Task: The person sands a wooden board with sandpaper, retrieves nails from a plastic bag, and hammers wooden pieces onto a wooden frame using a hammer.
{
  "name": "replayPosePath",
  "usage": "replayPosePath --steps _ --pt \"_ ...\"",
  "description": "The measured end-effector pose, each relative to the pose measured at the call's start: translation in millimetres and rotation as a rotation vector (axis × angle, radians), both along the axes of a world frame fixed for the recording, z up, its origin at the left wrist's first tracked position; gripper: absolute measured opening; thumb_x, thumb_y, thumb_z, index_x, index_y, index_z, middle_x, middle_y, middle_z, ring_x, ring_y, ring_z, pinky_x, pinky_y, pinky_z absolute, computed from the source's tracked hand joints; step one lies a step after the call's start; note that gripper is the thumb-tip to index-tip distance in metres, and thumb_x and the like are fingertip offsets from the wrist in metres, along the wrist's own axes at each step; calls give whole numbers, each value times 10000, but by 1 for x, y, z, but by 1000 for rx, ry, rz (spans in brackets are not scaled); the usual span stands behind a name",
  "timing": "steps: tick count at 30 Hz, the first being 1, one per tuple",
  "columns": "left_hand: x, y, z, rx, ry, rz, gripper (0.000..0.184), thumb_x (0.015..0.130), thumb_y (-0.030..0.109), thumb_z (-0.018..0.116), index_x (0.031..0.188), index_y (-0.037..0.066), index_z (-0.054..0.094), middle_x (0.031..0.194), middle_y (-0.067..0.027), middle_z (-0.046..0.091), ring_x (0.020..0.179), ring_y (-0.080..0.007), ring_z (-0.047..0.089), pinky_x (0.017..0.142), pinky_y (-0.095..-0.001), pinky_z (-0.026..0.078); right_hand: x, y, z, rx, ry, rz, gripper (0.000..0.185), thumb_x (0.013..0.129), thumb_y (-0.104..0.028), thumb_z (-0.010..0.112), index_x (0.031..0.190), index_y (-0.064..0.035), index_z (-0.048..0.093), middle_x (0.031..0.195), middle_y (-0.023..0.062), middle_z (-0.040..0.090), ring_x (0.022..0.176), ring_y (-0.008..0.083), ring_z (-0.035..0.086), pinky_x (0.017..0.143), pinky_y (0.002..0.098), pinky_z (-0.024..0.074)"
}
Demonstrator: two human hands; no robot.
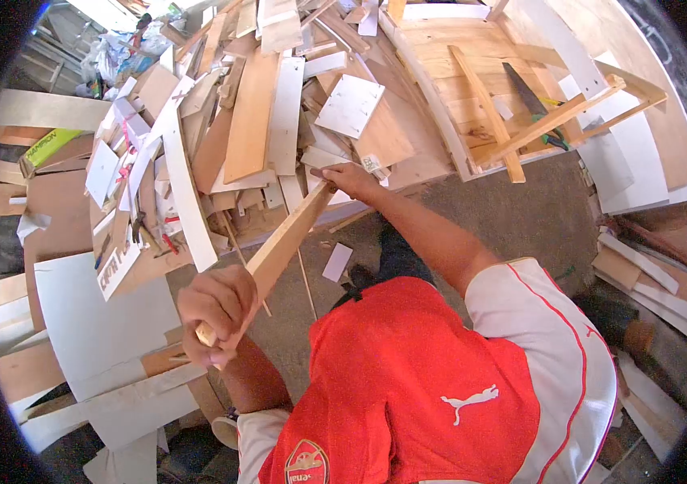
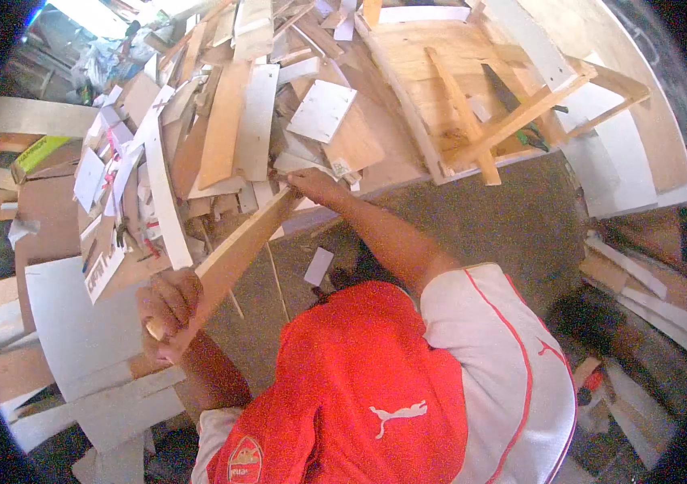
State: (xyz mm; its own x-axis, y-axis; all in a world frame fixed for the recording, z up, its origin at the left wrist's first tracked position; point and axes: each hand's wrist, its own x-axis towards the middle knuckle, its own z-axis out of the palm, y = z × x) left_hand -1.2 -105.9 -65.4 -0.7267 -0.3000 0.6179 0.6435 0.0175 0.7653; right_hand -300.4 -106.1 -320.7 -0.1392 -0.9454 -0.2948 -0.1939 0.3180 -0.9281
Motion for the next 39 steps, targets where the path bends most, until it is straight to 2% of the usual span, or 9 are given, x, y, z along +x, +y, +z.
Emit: replayPosePath --steps 3,6,7,10,11,18,30,31,39 --pt "17 -5 4 -107 -16 284 237 673 307 716 724 105 603 926 -157 665 938 -370 617 878 -503 466 2 -14 -35 -46 146 14 433 976 -404 492 1246 -127 688 933 127 711 832 211 677 801 348 526" --pt "67 19 13 36 -372 716 278 749 319 652 876 74 616 1138 -250 622 1173 -501 523 1055 -643 320 6 -4 0 -56 259 32 446 975 -406 488 1229 -94 681 1025 156 717 921 265 685 871 371 512" --pt "90 22 11 86 -469 717 405 790 330 630 1067 35 609 1170 -298 615 1249 -494 505 1095 -596 317 8 -4 -4 -98 258 29 450 975 -410 485 1232 -94 677 1044 158 716 943 282 682 883 378 509" --pt "102 53 24 253 -720 1024 541 804 353 659 1219 17 579 1238 -292 598 1274 -419 517 1096 -499 362 20 -8 -29 -169 254 8 457 977 -422 480 1240 -98 667 1099 168 708 1008 327 671 917 398 499" --pt "106 57 24 203 -792 1000 595 822 286 687 1318 -2 526 1277 -233 594 1253 -312 541 1079 -405 388 26 -10 -32 -160 258 -3 457 979 -426 480 1242 -102 665 1116 175 703 1029 338 666 926 405 497" --pt "108 70 14 185 -1004 1252 440 812 28 659 1244 -10 585 1240 -116 603 1131 -199 555 1008 -343 422 39 1 -16 -44 225 -127 456 979 -488 469 1272 -192 653 1195 154 680 1115 378 633 964 458 485" --pt "97 67 16 254 -969 1330 385 829 2 693 1198 -43 593 1178 -132 633 1103 -210 576 998 -357 436 24 -44 -71 -26 256 -217 408 991 -453 476 1251 -205 669 1155 176 686 1073 372 647 920 460 494" --pt "99 65 17 249 -988 1297 389 830 4 694 1202 -42 593 1182 -134 633 1106 -210 577 1001 -357 436 14 -50 -69 195 271 -225 429 992 -472 450 1252 -211 670 1178 176 678 1083 369 644 946 458 490" --pt "107 63 14 224 -949 1262 357 836 18 696 1180 -30 613 1177 -125 636 1104 -196 581 995 -354 439 24 -47 -71 -85 287 -45 416 988 -470 473 1253 -224 677 1160 168 689 1095 357 645 952 416 486"
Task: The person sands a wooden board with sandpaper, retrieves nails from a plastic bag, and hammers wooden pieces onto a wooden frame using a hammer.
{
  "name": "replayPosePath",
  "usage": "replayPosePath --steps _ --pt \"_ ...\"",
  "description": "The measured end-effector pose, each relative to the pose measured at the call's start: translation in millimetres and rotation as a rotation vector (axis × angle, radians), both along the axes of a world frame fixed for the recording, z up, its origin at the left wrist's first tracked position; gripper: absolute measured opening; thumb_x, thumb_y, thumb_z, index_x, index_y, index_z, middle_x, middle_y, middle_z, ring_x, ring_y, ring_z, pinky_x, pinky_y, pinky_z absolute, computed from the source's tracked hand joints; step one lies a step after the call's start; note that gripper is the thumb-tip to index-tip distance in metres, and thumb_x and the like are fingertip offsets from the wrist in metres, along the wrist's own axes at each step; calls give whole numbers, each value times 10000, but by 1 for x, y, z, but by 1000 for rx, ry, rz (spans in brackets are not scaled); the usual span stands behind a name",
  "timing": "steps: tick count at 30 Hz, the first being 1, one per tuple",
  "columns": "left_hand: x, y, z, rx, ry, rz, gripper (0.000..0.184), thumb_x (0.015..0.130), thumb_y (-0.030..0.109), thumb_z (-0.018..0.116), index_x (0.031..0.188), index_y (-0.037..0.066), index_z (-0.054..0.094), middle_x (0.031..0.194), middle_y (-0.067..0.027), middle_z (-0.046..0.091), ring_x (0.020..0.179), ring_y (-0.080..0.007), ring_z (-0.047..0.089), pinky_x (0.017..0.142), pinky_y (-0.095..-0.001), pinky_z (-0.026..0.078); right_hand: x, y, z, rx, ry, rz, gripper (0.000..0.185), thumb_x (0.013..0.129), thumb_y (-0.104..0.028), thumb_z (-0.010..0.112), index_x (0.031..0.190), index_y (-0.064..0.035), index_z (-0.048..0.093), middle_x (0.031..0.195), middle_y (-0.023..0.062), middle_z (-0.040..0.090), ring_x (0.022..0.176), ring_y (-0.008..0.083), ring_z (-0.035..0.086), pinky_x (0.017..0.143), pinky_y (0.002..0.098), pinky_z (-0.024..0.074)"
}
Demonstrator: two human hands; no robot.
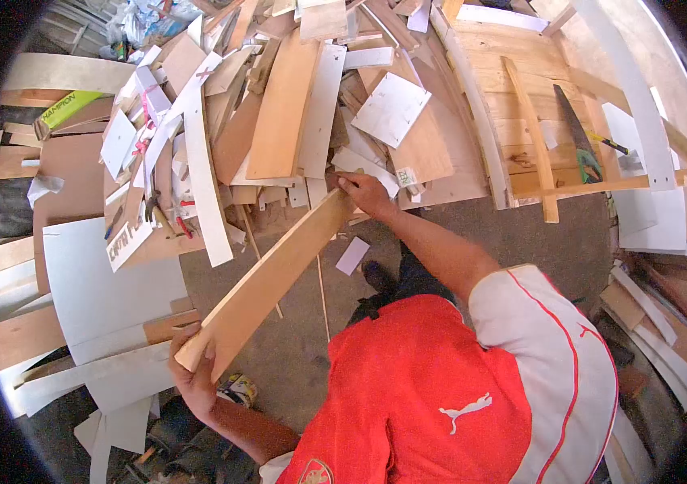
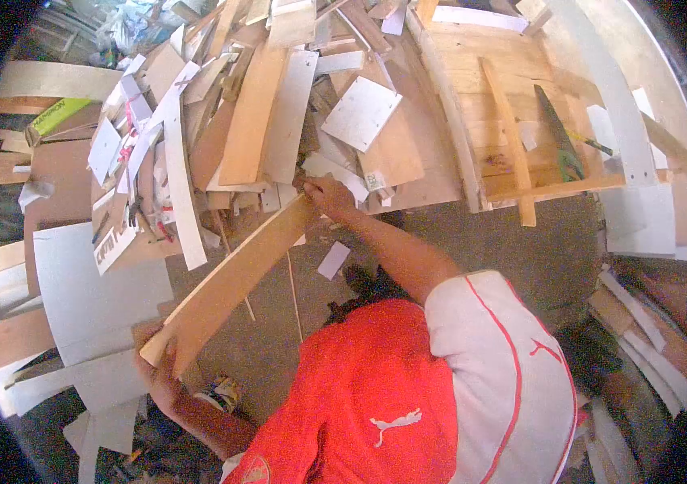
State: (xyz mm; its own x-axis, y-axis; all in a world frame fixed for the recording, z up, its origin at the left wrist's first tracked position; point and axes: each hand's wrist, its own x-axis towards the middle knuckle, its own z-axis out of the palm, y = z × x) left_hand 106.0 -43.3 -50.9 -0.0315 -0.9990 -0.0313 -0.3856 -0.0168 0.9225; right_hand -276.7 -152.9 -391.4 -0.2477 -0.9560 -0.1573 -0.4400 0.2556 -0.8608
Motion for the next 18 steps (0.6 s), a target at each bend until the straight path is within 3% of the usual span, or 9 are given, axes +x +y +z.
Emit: replayPosePath --steps 3,4,7,10,14,17,18 --pt "10 -2 -4 66 -11 38 346 837 31 703 1166 -34 620 1153 -115 639 1068 -187 589 974 -347 447 -19 -6 15 137 -66 -90 405 986 -453 485 1238 -209 687 1162 171 688 1098 347 647 954 416 486" --pt "10 -2 -4 65 -5 25 346 835 36 708 1162 -34 622 1144 -113 641 1059 -184 590 967 -341 449 -27 -10 -1 -4 -50 -83 400 988 -450 482 1226 -207 693 1153 170 691 1095 334 650 951 420 488" --pt "2 -4 3 54 -18 11 349 827 49 725 1151 -37 626 1118 -107 644 1036 -176 590 950 -327 452 -37 -19 -11 210 23 -45 395 994 -446 465 1222 -220 696 1148 153 695 1089 326 653 946 414 493" --pt "-11 -3 10 38 -64 37 350 819 53 736 1139 -41 629 1103 -105 645 1032 -173 587 947 -324 449 -13 -15 -14 -69 41 89 393 994 -447 454 1215 -234 700 1135 152 697 1068 332 659 941 409 498" --pt "-9 -2 11 21 -106 -13 338 816 51 739 1123 -45 635 1098 -106 645 1037 -175 587 948 -328 449 -34 -7 2 38 9 16 423 988 -471 442 1184 -210 711 1055 187 703 1017 368 667 901 450 507" --pt "-11 -5 14 35 -134 -11 338 810 51 743 1118 -44 640 1098 -105 645 1039 -176 588 949 -327 448 -51 -21 -33 224 167 -37 440 990 -482 435 1169 -193 714 1036 191 703 1017 374 666 888 459 508" --pt "-13 -4 15 42 -135 3 340 807 51 745 1116 -44 642 1097 -105 645 1040 -176 588 949 -326 448 -43 -19 -1 219 149 -35 438 993 -466 445 1165 -162 710 1030 198 702 1015 378 667 889 445 510"
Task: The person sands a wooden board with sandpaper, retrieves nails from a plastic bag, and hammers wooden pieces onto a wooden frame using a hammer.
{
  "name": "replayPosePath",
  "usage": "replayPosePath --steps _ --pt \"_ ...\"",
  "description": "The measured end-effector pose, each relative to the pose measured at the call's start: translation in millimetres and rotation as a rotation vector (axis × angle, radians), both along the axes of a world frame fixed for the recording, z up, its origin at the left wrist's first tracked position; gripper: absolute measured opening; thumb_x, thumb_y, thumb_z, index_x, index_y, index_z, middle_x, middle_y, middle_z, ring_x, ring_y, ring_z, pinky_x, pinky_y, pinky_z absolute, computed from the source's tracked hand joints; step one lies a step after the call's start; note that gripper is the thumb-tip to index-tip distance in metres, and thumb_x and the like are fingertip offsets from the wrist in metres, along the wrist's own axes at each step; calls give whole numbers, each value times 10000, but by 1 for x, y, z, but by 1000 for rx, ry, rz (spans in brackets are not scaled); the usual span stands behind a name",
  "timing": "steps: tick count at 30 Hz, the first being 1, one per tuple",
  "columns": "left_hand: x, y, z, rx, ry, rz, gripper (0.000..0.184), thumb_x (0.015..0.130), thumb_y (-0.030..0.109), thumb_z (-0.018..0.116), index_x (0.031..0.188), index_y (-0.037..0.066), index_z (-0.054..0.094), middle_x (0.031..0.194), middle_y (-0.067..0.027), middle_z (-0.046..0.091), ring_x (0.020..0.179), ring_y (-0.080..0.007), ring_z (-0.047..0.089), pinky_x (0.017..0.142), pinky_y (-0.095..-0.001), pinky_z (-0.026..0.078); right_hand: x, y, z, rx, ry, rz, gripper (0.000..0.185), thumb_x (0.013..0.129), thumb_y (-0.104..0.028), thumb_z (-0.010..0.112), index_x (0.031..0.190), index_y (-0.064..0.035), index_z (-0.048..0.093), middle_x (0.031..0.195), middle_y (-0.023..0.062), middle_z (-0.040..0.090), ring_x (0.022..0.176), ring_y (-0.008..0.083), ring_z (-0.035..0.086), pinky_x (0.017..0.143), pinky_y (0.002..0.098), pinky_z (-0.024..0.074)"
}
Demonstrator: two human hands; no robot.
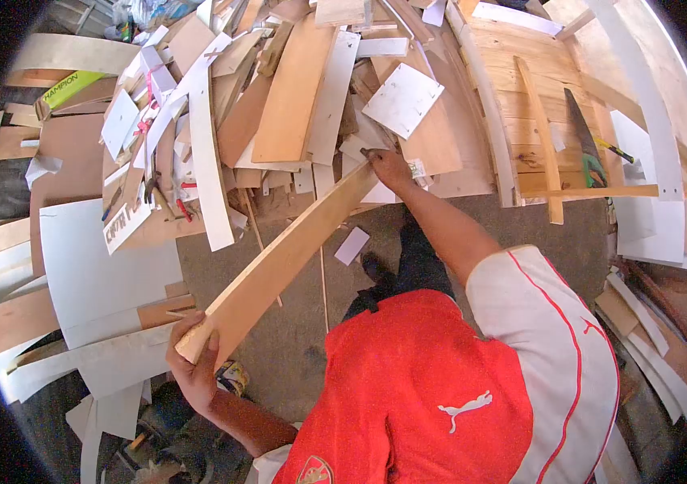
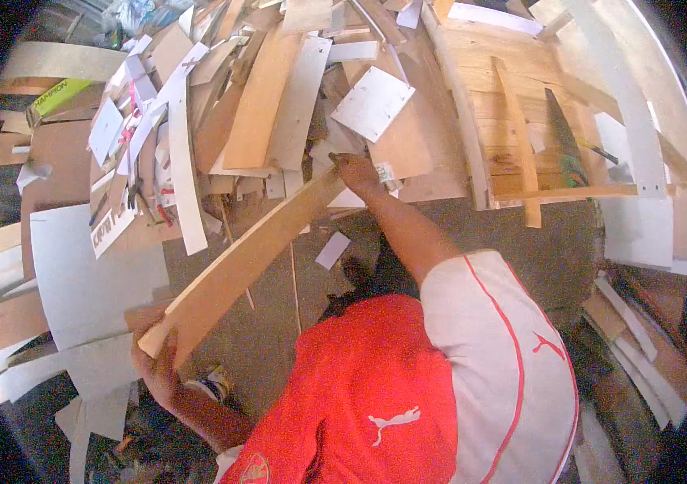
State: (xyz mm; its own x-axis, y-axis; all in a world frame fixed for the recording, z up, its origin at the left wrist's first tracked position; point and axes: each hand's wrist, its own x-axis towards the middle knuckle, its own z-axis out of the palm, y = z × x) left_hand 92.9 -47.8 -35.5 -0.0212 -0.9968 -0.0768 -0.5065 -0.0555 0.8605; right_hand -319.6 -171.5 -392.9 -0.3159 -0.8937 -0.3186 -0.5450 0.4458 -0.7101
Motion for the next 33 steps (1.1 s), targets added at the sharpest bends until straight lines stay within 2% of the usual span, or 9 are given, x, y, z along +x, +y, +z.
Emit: replayPosePath --steps 4,8,11,12,15,20,23,26,33 --pt "0 3 -10 2 75 104 359 804 72 748 1124 -44 637 1095 -107 647 1033 -178 591 955 -329 444 47 21 -19 -292 -256 -92 464 985 -484 466 1210 -141 685 1146 210 678 1075 416 635 958 478 485" --pt "8 0 -12 -10 52 60 364 808 81 741 1127 -51 626 1091 -111 647 1033 -182 594 949 -329 449 23 10 -29 -317 -179 -159 423 1001 -436 457 1235 -168 686 1108 187 704 1056 353 662 929 411 499" --pt "7 0 -13 -26 75 66 358 806 77 736 1120 -56 625 1093 -114 648 1035 -184 595 949 -329 451 27 0 -14 -58 -155 -200 423 1000 -438 459 1215 -163 697 1113 185 704 1071 349 659 936 415 498" --pt "6 -1 -13 -30 89 73 355 805 74 734 1117 -57 626 1094 -115 649 1036 -185 595 950 -329 450 32 10 24 -39 -188 -125 416 992 -460 469 1212 -194 702 1116 164 708 1086 352 655 946 421 494" --pt "7 -2 -15 -20 88 59 352 806 70 737 1115 -55 627 1093 -113 649 1033 -182 595 955 -327 446 56 23 -3 -287 -255 -103 406 993 -453 465 1225 -213 696 1116 159 708 1095 352 652 951 433 490" --pt "3 0 -13 -58 49 78 347 798 35 729 1118 -52 628 1083 -103 647 1022 -176 594 946 -315 449 9 -2 -43 -170 -73 -70 427 1012 -415 416 1240 -173 684 1134 172 699 1082 357 651 945 454 486" --pt "-1 1 -13 -73 64 96 346 798 27 723 1121 -51 629 1075 -98 647 1011 -172 593 942 -312 449 29 6 12 -19 -95 -121 431 1011 -415 417 1246 -165 678 1131 183 694 1083 371 645 935 460 488" --pt "-3 0 -11 -85 36 96 350 801 41 725 1123 -53 627 1065 -96 647 1002 -167 590 938 -311 447 57 25 3 -308 -212 -85 431 1005 -422 436 1236 -149 676 1119 202 689 1066 389 645 923 461 494" --pt "6 -4 -12 -27 46 60 365 792 78 734 1114 -55 627 1054 -93 645 996 -165 585 921 -308 445 25 1 -11 -90 -182 -128 426 996 -433 471 1155 -117 708 1079 223 692 1035 414 650 903 446 505"
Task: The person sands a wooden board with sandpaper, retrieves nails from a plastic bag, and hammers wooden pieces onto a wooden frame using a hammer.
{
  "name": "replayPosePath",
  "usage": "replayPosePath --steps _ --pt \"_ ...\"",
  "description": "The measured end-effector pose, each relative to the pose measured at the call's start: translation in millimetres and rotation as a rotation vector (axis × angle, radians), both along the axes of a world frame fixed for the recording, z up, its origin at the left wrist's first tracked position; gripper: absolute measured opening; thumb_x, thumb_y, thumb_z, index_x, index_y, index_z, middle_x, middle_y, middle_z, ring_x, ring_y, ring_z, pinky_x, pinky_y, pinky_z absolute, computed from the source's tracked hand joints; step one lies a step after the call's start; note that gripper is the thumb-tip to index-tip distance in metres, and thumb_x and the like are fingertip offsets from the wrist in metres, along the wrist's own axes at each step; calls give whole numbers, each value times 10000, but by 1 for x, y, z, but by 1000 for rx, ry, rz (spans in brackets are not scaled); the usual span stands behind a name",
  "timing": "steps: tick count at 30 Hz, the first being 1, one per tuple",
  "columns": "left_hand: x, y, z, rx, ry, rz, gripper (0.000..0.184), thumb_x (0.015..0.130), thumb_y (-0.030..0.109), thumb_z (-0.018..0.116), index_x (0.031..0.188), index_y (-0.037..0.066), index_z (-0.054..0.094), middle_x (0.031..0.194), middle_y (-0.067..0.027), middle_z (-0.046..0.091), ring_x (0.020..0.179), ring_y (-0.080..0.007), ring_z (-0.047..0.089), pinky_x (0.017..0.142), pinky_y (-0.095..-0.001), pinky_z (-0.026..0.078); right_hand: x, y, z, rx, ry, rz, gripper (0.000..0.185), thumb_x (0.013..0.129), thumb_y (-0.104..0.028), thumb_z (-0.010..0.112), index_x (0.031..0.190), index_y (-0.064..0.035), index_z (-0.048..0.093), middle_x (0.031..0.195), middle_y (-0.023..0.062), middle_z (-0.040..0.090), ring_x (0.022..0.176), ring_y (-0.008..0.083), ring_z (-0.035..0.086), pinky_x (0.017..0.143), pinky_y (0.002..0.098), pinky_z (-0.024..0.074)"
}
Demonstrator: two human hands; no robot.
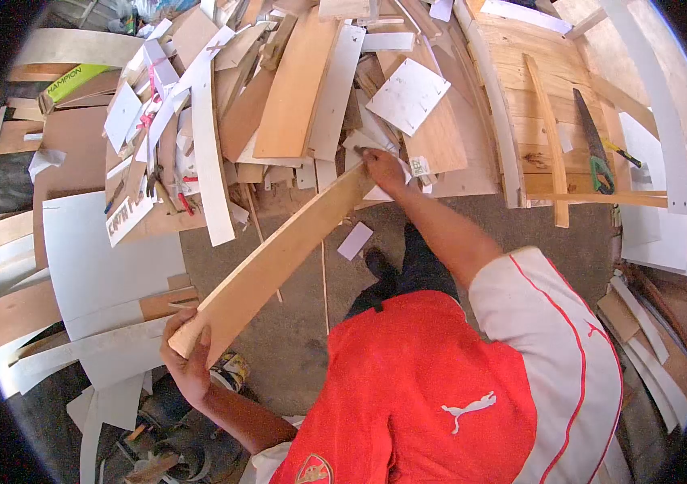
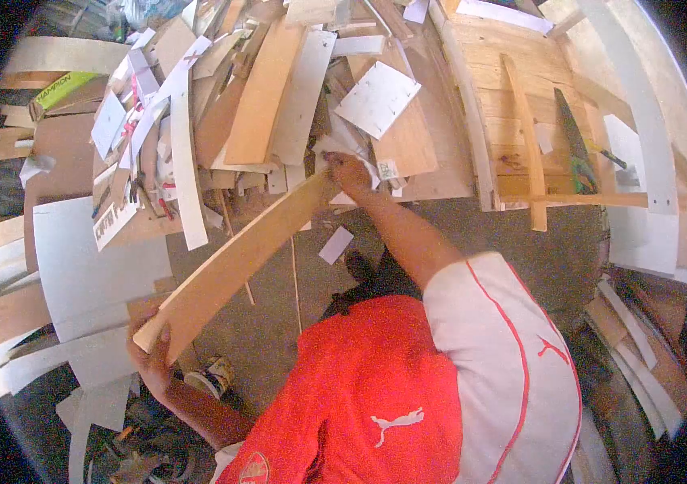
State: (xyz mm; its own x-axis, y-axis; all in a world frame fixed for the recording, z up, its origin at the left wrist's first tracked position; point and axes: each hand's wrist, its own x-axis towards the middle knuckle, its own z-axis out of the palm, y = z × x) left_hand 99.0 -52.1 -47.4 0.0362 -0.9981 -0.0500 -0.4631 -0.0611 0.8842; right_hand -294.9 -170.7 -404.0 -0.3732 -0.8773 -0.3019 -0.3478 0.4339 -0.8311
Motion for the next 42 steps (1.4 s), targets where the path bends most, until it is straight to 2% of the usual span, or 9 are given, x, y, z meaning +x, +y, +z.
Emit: replayPosePath --steps 4,5,8,12,15,21,33,36,42 --pt "0 -1 -3 -7 21 10 397 782 108 755 1117 -58 624 1061 -101 645 998 -167 586 924 -314 447 44 30 11 -384 -86 44 435 992 -440 478 1190 -118 693 1079 221 697 1034 392 659 907 441 504" --pt "-1 -1 -1 16 18 17 408 778 117 763 1118 -61 623 1066 -106 646 1002 -169 587 927 -315 448 32 35 48 -94 -14 88 408 1003 -404 467 1219 -139 690 1105 204 699 1047 364 665 908 423 506" --pt "2 2 -3 -11 -9 24 457 773 140 786 1142 -71 620 1110 -128 649 1038 -179 591 950 -325 451 -4 0 -29 -144 6 9 369 1005 -365 476 1220 -165 699 1100 190 706 1050 340 671 910 405 508" --pt "-10 5 1 -59 29 34 516 771 157 802 1183 -91 614 1156 -156 659 1075 -198 604 975 -350 462 31 16 37 -22 8 219 379 1012 -354 440 1192 -159 710 1099 178 706 1025 325 678 903 393 517" --pt "-8 7 3 -29 -29 22 531 774 158 804 1196 -102 614 1137 -160 672 1055 -203 623 967 -356 474 59 46 70 -426 -110 234 373 1009 -353 447 1172 -148 713 1094 182 702 1002 332 679 881 394 518" --pt "-21 8 13 28 -31 68 463 781 107 787 1161 -106 635 1069 -154 692 1001 -194 643 947 -343 485 -4 -3 7 66 71 176 352 1009 -355 493 1217 -156 696 1092 151 719 1042 295 678 918 370 499" --pt "-23 5 16 18 -141 39 406 785 59 762 1139 -105 651 1048 -147 698 982 -188 643 934 -336 485 13 8 21 -31 73 111 439 1017 -413 469 1228 -90 678 1162 198 688 1088 338 655 960 404 480" --pt "-23 5 16 -16 -67 -24 420 773 53 772 1147 -98 655 1055 -154 700 982 -191 646 938 -341 486 39 40 47 -399 -203 240 433 1020 -404 479 1236 -84 674 1167 214 681 1110 348 646 972 378 479" --pt "-37 11 26 1 -98 -81 435 757 33 781 1159 -88 664 1068 -165 709 966 -178 652 905 -322 504 -27 15 25 -104 -27 309 418 1005 -406 480 1242 -129 685 1120 166 709 1061 299 675 944 374 494"
